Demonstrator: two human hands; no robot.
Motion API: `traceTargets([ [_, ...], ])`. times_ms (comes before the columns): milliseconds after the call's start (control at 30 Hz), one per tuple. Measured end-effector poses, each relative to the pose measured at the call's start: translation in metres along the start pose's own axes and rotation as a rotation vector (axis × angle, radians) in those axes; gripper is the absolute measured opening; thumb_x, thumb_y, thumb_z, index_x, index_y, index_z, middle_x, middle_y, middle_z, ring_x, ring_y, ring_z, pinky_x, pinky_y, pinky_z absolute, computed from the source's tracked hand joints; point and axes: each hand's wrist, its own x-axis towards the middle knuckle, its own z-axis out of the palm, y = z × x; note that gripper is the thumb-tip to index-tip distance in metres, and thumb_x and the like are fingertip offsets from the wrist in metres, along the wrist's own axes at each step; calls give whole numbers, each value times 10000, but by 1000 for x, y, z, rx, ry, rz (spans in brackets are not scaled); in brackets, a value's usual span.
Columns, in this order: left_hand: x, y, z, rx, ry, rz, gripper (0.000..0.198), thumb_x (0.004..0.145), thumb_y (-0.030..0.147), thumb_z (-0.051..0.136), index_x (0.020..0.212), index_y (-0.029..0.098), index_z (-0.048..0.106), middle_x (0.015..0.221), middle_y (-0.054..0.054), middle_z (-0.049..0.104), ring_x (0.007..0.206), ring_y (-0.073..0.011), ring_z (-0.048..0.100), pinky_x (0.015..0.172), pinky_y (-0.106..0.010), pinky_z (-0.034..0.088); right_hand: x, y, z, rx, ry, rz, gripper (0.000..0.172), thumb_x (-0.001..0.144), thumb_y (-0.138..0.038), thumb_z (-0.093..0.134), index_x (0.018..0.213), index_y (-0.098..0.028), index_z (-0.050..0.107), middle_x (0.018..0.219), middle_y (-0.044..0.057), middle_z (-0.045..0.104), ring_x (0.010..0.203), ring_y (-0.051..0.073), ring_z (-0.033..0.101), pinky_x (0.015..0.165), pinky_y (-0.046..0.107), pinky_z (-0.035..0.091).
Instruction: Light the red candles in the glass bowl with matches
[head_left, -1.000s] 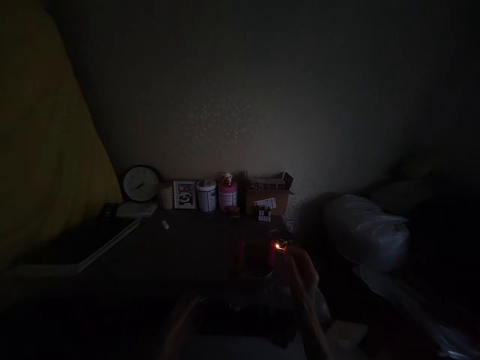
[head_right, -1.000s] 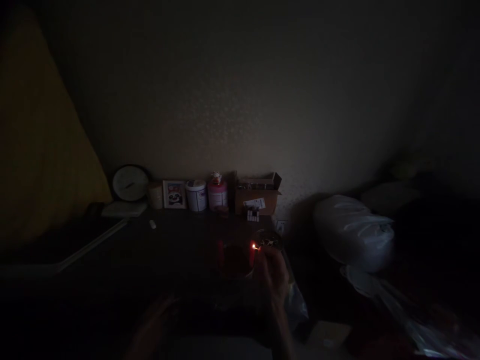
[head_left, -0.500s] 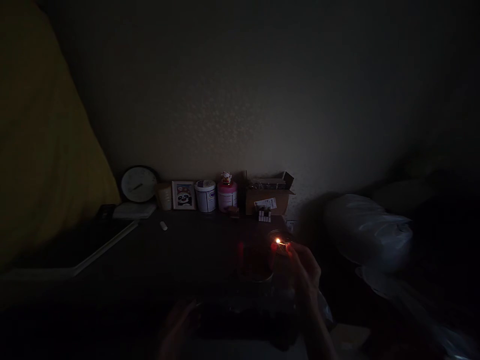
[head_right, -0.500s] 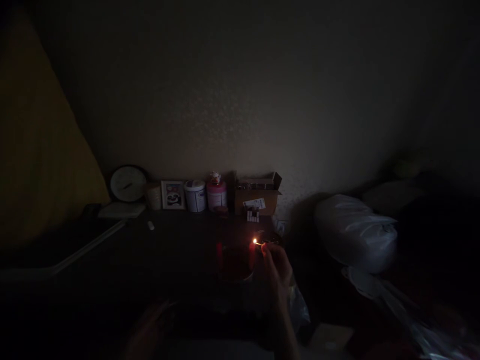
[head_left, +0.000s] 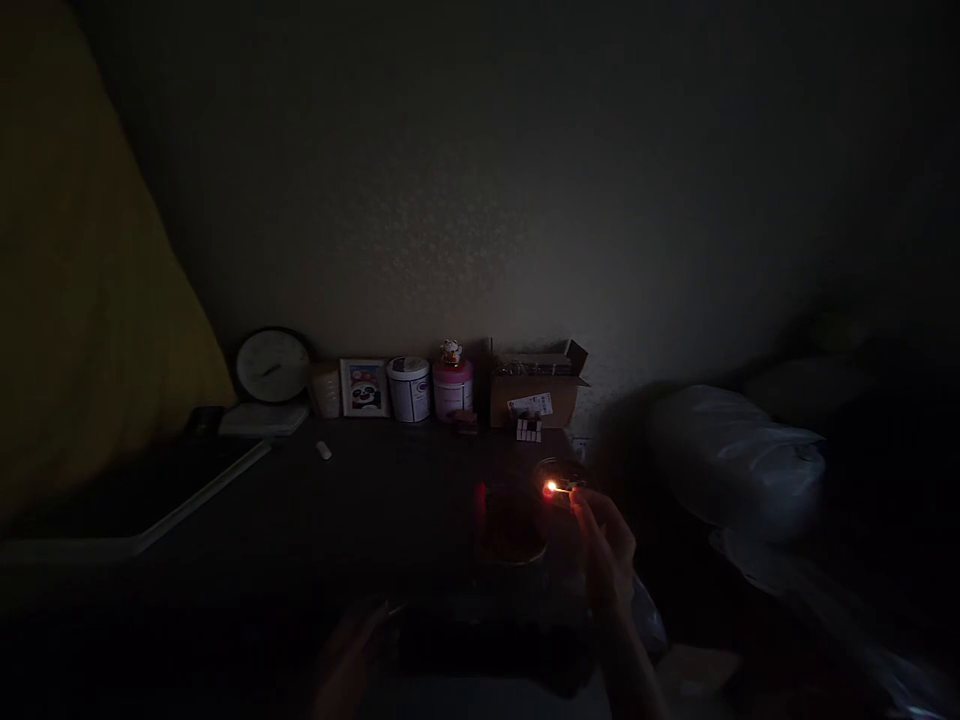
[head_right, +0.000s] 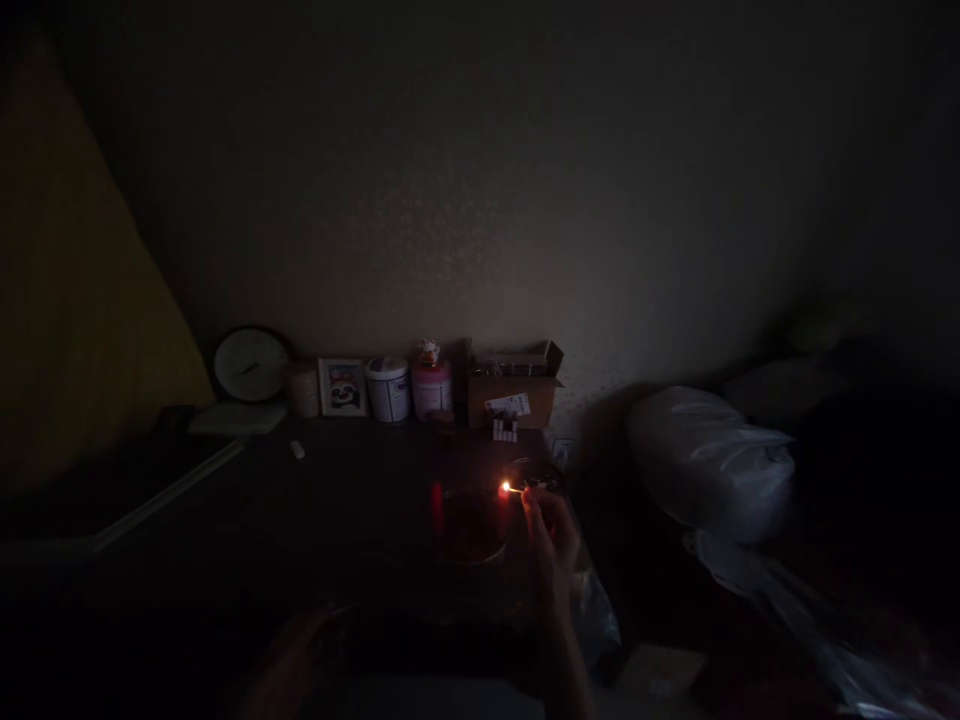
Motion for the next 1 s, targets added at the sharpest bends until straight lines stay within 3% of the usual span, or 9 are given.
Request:
traceTargets([
  [200, -3, 1, -7, 37, -31, 2, 164, 748, 349, 562, 800, 265, 692, 940, -54, 745, 1244, -279, 453, 963, -482, 428, 2, 8, 4, -63, 56, 33, 390, 628, -540, 656, 771, -177, 651, 651, 13, 635, 632, 159, 568, 531, 235, 401],
  [333, -11, 6, -1, 39, -31, 7, 164, 662, 324, 677, 809, 251, 696, 928, -70, 745, 1182, -311, 515, 934, -447, 468, 4, 14, 4, -44, 44, 30, 408, 633, -560, 641, 779, -179, 656, 677, 25, 663, 661, 178, 601, 554, 250, 425],
  [567, 0, -2, 6, 5, 37, 29, 255, 592, 335, 733, 817, 233, 670, 906, -84, 733, 969, -328, 636, 806, -444, 519, 2, 8, 1, -92, -3, -36, 359, 663, -521, 632, 779, -182, 655, 747, 32, 660, 733, 192, 591, 593, 261, 435],
  [800, 5, -5, -6, -40, 4, -9, 299, 567, 363, 722, 835, 252, 650, 961, -104, 719, 1132, -338, 539, 915, -459, 447, -2, 0, 3, -99, -20, -67, 325, 662, -490, 627, 762, -180, 639, 729, 21, 638, 704, 174, 566, 600, 264, 431],
  [1000, 8, -10, -1, -28, 43, 39, 315, 571, 361, 739, 847, 227, 667, 948, -89, 716, 895, -294, 637, 784, -410, 485, 4, 11, 0, -73, -6, -63, 304, 670, -468, 627, 780, -186, 648, 778, 23, 649, 774, 189, 576, 665, 281, 448],
])
